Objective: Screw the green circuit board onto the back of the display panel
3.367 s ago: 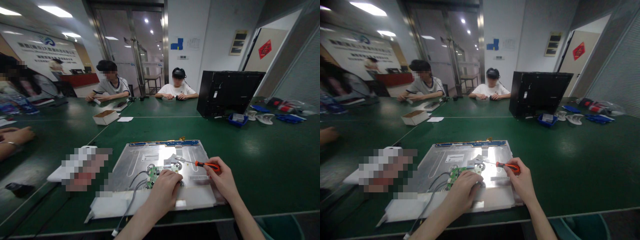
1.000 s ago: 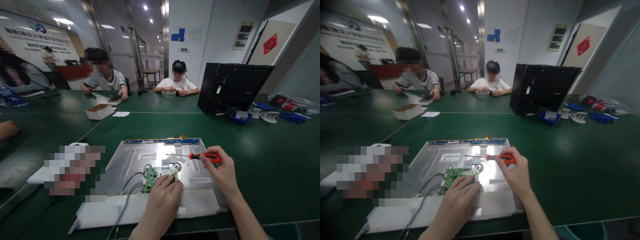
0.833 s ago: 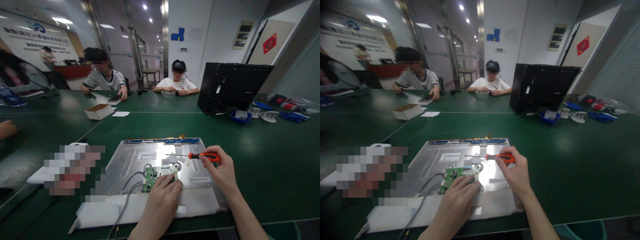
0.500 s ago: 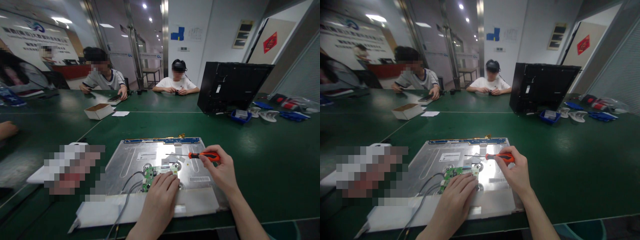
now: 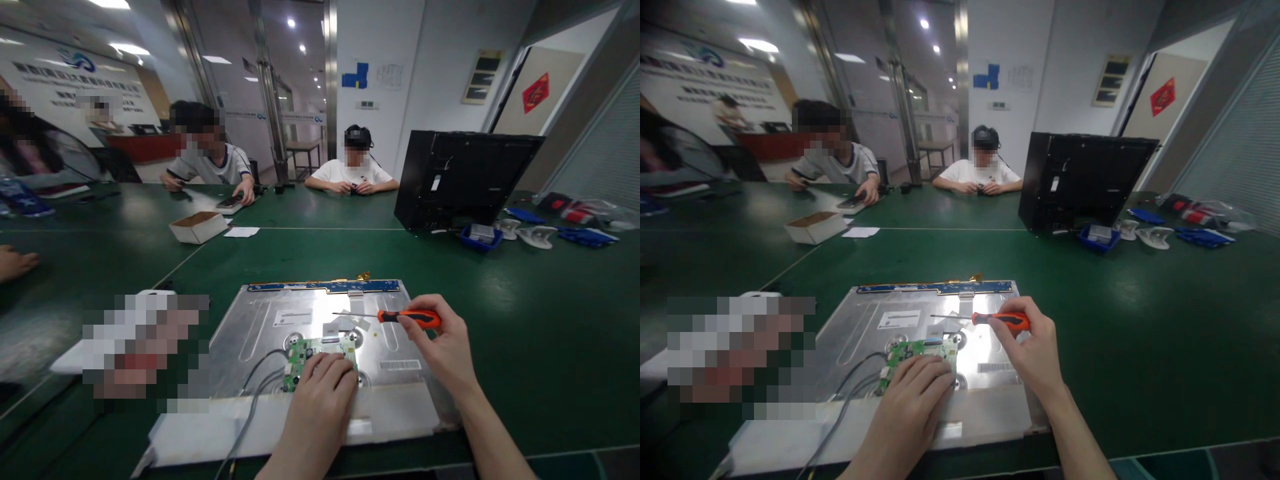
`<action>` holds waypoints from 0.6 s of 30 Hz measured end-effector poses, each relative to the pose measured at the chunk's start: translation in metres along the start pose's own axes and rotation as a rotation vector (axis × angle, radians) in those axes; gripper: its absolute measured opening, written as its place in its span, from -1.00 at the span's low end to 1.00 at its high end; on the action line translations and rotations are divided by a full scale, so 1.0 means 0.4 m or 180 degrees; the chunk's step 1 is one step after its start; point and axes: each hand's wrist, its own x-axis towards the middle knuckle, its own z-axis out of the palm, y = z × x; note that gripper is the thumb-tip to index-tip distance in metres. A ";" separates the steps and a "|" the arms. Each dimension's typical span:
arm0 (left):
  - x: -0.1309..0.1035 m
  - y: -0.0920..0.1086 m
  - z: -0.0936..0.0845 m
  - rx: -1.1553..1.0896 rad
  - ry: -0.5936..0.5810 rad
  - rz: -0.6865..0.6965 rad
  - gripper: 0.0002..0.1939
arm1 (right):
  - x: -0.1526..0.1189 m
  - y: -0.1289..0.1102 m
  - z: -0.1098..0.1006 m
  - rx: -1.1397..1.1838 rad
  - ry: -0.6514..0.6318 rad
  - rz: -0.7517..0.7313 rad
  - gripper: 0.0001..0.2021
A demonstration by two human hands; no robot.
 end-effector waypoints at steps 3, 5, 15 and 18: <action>0.006 0.000 -0.002 -0.0089 -0.0014 -0.0023 -0.73 | -0.002 -0.001 -0.001 0.0068 0.0044 0.0067 -0.84; 0.012 0.001 -0.004 -0.0175 0.0020 -0.0056 -0.74 | -0.002 -0.002 0.000 0.0176 0.0087 0.0139 -0.80; 0.030 0.012 -0.007 -0.0750 0.0168 -0.0401 -0.81 | -0.007 -0.019 0.001 0.0564 0.0209 0.0102 -0.72; 0.030 0.009 -0.011 -0.0734 0.0027 -0.0406 -0.81 | -0.009 -0.029 -0.001 0.0578 0.0224 0.0016 -0.75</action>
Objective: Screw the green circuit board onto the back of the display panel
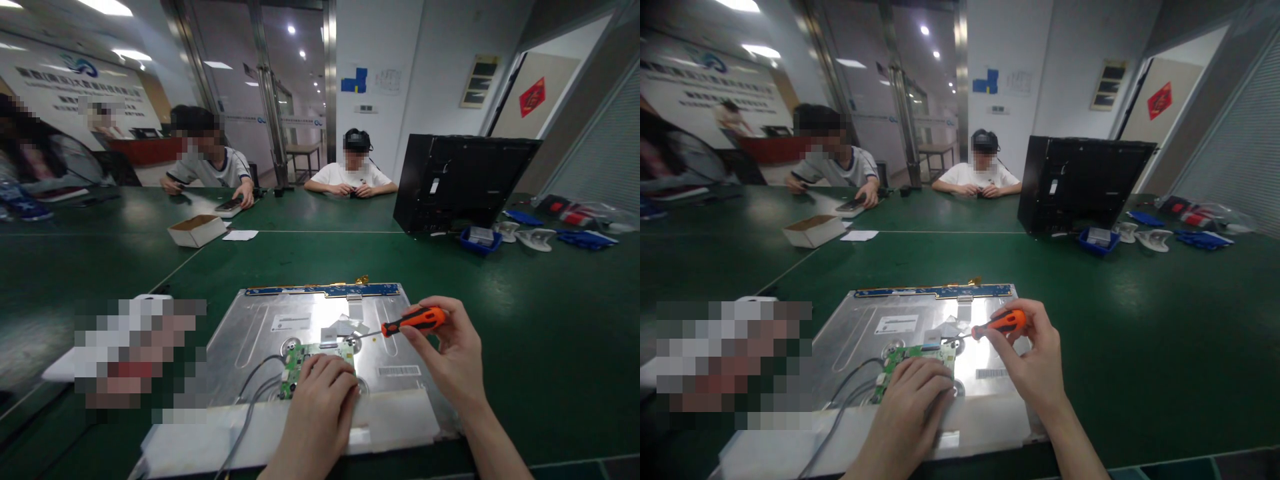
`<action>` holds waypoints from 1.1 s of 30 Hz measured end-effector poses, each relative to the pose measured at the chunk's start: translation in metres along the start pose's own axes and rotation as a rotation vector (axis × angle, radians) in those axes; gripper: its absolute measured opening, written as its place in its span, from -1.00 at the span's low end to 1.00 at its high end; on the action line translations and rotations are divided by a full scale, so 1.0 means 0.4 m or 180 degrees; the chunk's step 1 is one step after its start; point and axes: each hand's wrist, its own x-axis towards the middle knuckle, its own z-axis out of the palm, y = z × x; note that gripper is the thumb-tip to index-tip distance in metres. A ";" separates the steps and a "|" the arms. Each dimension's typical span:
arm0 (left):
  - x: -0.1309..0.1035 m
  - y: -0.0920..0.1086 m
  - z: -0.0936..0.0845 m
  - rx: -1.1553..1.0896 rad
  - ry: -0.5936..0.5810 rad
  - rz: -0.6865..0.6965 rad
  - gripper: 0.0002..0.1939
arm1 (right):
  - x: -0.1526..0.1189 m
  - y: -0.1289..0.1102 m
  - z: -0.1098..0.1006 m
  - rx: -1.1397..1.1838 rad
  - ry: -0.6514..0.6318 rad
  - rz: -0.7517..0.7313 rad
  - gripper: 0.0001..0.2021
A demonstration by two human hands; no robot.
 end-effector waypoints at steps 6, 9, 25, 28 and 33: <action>0.000 -0.002 -0.002 0.0048 0.0067 0.0015 -0.82 | 0.002 -0.002 0.003 -0.0059 -0.0023 -0.0041 -0.76; 0.002 0.001 -0.005 0.0121 0.0009 0.0040 -0.82 | 0.001 -0.001 0.004 -0.0131 -0.0038 -0.0050 -0.76; -0.020 -0.024 0.001 0.0206 -0.0156 0.0077 -0.82 | -0.039 -0.043 0.014 -0.1171 -0.0363 -0.0768 -0.52; -0.023 -0.025 0.002 0.0177 -0.0136 0.0076 -0.82 | -0.051 -0.034 0.020 -0.1134 -0.0374 -0.0934 -0.50; -0.023 -0.021 0.000 0.0231 -0.0138 0.0112 -0.83 | -0.050 -0.043 0.031 -0.1036 -0.0584 -0.1155 -0.52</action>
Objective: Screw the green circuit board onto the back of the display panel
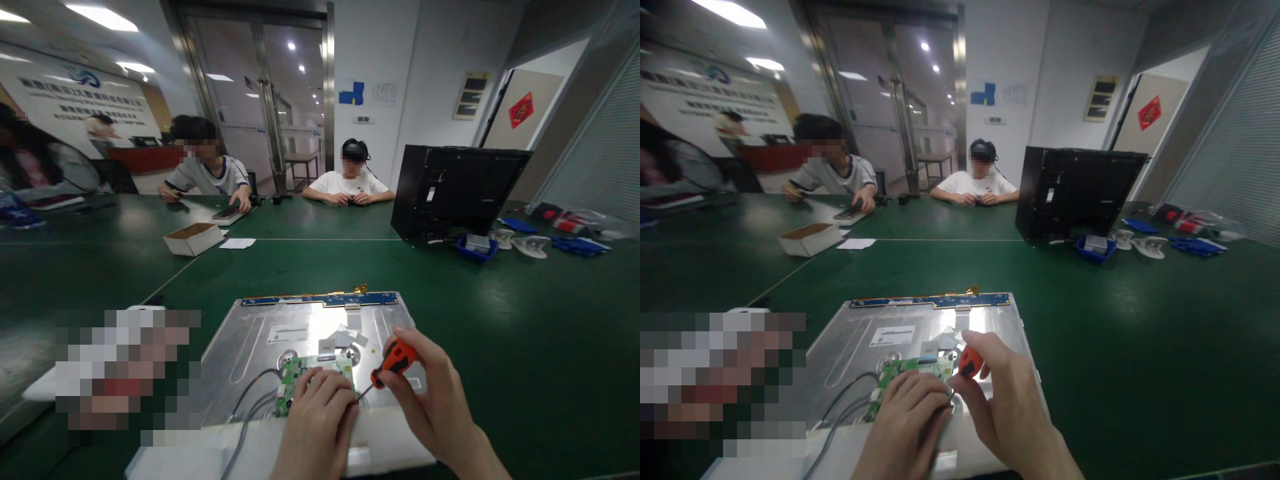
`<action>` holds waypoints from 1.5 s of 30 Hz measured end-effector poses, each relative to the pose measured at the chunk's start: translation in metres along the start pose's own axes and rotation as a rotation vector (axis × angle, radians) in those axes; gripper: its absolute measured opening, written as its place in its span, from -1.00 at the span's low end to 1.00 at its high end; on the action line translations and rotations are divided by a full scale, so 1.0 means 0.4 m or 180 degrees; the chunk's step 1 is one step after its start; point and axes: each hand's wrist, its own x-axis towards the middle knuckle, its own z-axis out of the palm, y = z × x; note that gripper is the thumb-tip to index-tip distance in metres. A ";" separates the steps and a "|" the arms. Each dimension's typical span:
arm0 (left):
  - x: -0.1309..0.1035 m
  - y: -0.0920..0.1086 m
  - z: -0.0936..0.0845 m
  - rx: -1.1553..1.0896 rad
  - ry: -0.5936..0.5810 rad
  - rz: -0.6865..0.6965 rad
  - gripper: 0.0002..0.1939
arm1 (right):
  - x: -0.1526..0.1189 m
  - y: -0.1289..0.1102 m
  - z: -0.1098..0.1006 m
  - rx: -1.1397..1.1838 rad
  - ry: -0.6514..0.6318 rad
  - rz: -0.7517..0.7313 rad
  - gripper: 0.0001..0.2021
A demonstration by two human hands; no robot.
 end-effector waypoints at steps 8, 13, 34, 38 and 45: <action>0.003 0.004 0.004 0.0042 0.0098 -0.0044 -0.79 | 0.039 -0.028 0.019 0.0241 -0.0242 -0.0279 -0.54; -0.001 0.003 0.004 -0.0025 0.0051 -0.0061 -0.78 | 0.048 -0.027 0.031 0.0267 -0.0278 -0.0391 -0.54; 0.020 0.025 -0.003 -0.0246 0.0183 -0.0234 -0.81 | 0.040 -0.005 0.049 0.0350 -0.0225 -0.0358 -0.59; 0.018 0.024 -0.003 -0.0234 0.0108 -0.0252 -0.81 | 0.040 -0.004 0.050 0.0326 -0.0212 -0.0373 -0.61; 0.015 0.017 0.002 -0.0236 0.0049 -0.0253 -0.82 | 0.041 0.002 0.052 0.0390 -0.0206 -0.0396 -0.63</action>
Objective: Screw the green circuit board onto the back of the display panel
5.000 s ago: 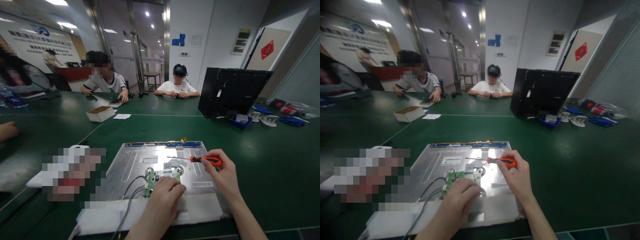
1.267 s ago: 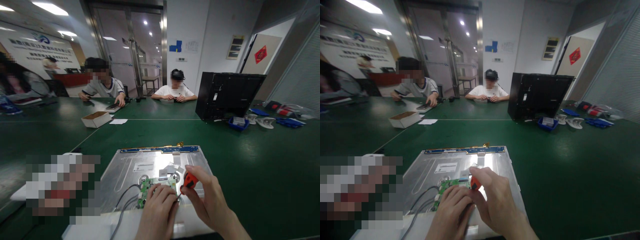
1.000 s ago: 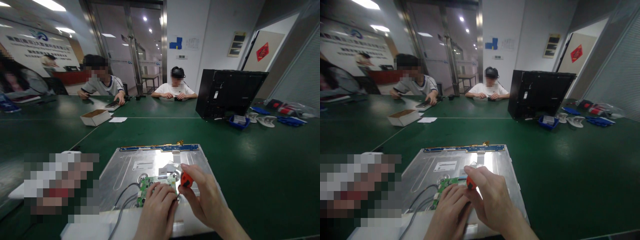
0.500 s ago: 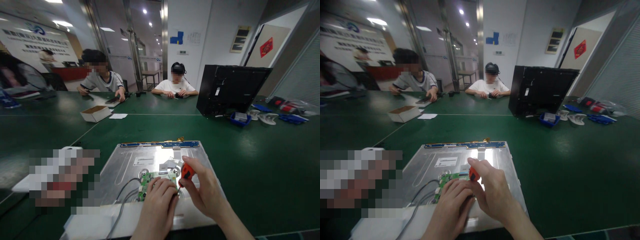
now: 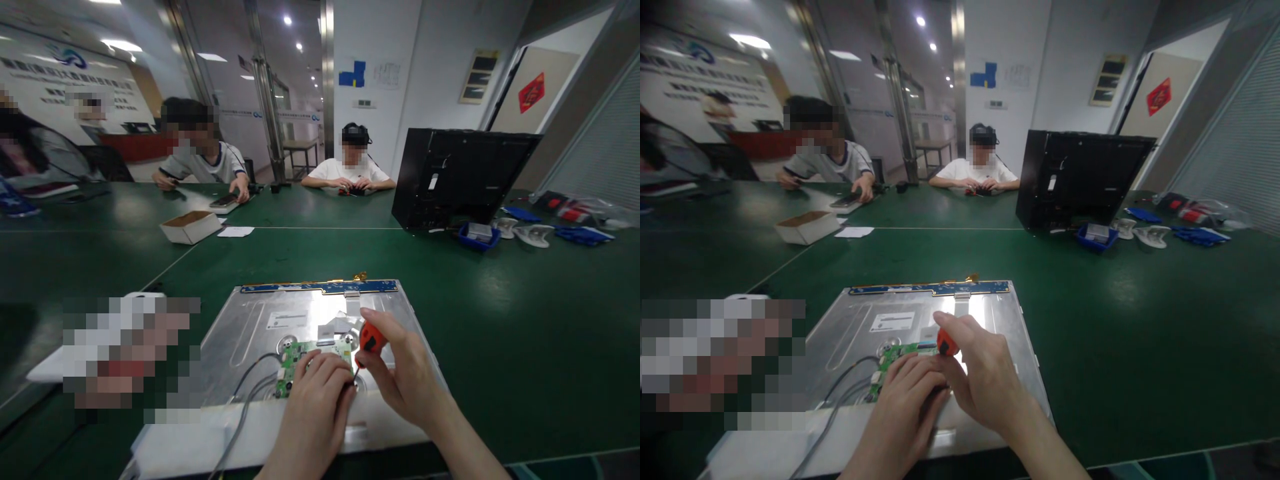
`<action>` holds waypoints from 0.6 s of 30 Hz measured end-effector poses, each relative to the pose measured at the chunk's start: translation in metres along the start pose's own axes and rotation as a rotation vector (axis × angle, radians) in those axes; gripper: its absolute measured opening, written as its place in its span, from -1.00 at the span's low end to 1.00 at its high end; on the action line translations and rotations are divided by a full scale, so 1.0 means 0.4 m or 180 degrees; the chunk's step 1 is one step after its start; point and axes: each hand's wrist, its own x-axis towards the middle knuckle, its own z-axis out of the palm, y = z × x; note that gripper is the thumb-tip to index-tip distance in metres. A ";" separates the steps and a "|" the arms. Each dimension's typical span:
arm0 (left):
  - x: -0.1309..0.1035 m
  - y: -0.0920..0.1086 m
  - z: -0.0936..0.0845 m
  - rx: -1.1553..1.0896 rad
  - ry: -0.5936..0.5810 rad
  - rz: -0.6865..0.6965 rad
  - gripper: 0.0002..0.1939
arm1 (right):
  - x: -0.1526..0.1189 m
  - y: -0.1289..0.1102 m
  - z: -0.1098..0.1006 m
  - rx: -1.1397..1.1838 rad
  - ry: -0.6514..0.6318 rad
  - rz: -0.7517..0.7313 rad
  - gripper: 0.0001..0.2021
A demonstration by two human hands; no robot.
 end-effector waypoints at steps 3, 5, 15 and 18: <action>0.001 0.001 -0.001 0.0010 0.0004 0.0039 -0.82 | 0.000 0.002 0.000 -0.0006 -0.0023 0.0016 -0.63; 0.002 0.003 -0.003 0.0004 0.0008 0.0037 -0.82 | 0.000 0.003 -0.001 -0.0004 -0.0021 0.0010 -0.63; 0.003 0.019 -0.013 -0.0075 -0.0085 -0.0108 -0.79 | 0.001 0.004 0.000 0.0212 -0.0017 -0.0039 -0.59; 0.005 0.021 -0.016 -0.0060 -0.0102 -0.0132 -0.80 | 0.002 0.005 0.001 0.0247 -0.0007 -0.0073 -0.57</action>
